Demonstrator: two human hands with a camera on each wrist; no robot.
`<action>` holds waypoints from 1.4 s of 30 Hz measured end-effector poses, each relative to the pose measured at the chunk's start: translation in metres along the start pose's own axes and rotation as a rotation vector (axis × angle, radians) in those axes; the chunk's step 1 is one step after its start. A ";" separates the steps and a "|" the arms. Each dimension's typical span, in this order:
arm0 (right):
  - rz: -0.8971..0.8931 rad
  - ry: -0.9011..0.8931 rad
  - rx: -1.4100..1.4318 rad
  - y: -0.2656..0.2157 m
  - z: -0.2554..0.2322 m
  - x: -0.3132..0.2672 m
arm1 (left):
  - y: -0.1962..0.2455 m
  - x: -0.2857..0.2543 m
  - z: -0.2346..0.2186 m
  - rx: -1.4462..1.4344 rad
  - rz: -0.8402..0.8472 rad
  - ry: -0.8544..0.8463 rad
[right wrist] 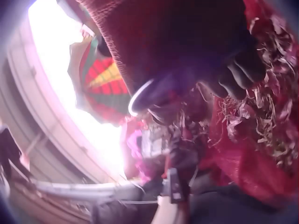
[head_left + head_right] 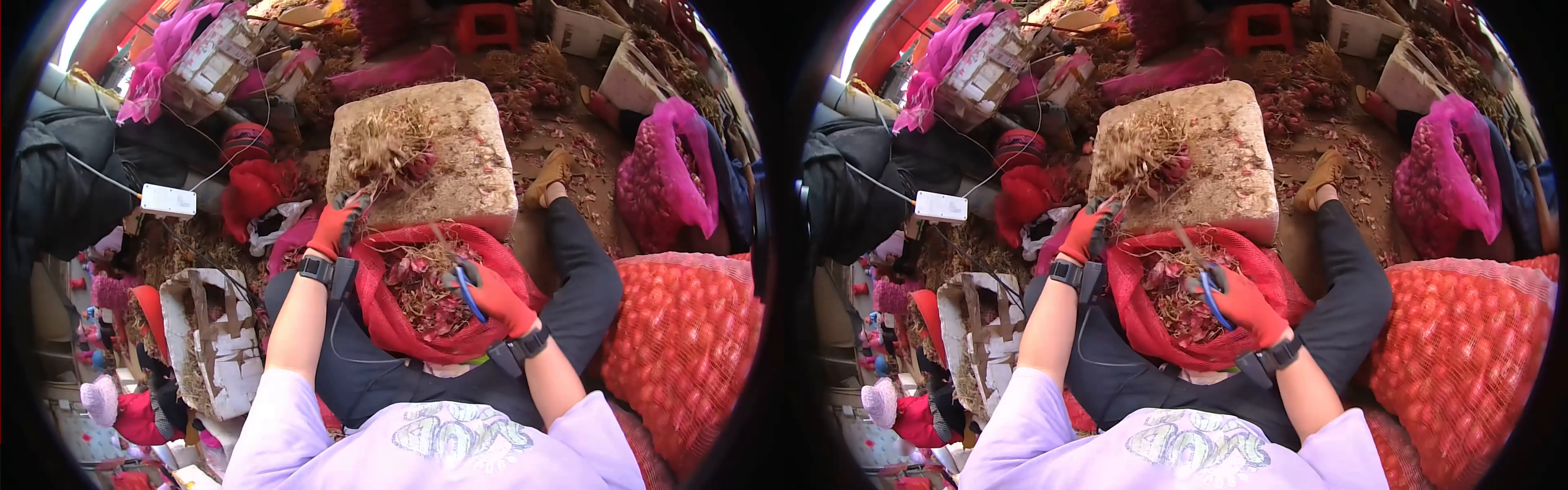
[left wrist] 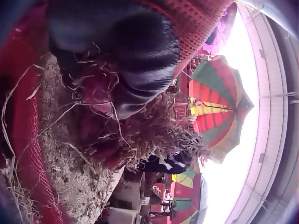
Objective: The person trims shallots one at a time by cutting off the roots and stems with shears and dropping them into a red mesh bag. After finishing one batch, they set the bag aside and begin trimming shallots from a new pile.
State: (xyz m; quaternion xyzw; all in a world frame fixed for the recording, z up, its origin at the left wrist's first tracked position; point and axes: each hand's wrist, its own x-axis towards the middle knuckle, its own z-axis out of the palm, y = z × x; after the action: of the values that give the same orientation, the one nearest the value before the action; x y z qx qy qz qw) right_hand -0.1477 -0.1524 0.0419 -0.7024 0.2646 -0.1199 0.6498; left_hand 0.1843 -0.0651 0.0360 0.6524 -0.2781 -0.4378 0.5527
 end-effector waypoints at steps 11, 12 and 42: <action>0.330 -0.154 -0.295 0.011 -0.044 0.151 | 0.001 0.008 0.007 -0.231 -0.110 0.141; 0.407 -0.277 -0.118 0.000 -0.043 0.149 | -0.001 0.010 0.004 -0.317 -0.105 0.147; 0.174 0.105 0.482 -0.032 -0.023 -0.021 | 0.000 -0.086 0.119 -0.243 0.040 -0.303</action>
State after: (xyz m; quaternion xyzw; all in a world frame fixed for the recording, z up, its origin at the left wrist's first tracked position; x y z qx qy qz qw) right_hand -0.1699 -0.1606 0.0794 -0.4945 0.3212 -0.1596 0.7917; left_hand 0.0398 -0.0489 0.0585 0.5019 -0.3163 -0.5504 0.5875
